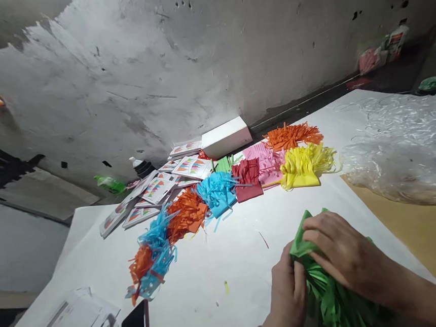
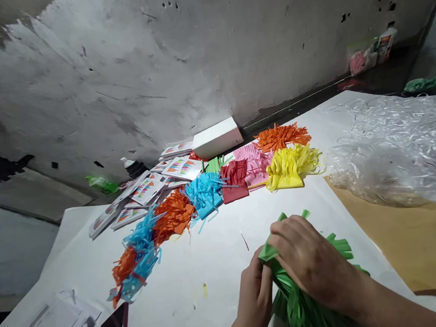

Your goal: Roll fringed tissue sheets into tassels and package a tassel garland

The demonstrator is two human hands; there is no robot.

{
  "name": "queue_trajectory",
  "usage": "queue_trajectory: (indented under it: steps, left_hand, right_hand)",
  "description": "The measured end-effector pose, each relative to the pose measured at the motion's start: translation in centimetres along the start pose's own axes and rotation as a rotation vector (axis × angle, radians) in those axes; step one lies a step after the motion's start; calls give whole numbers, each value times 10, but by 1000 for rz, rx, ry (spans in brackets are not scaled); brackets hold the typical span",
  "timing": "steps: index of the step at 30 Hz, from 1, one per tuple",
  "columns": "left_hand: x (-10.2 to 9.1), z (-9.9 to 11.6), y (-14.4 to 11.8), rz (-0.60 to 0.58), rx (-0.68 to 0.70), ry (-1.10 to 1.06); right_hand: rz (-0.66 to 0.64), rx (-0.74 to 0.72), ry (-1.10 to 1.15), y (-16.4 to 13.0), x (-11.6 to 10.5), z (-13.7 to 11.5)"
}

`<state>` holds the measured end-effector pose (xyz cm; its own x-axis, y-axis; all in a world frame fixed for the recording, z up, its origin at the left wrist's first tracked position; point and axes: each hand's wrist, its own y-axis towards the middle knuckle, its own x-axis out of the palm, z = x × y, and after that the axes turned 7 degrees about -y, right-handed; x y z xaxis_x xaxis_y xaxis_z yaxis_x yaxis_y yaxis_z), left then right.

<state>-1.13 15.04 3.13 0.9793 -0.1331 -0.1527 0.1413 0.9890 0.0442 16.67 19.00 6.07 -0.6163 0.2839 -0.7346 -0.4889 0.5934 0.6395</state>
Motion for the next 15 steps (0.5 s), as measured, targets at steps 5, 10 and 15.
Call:
queue_trajectory:
  steps: [5, 10, 15]
  left_hand:
    - [-6, -12, 1, -50, 91, 232]
    - [-21, -25, 7, 74, 458, 575]
    - [-25, 1, 8, 59, 816, 809]
  right_hand:
    - [-123, -63, -63, -2, 13, -1]
    - [-335, 240, 186, 15, -15, 15]
    - [-342, 444, 382, 24, -36, 25]
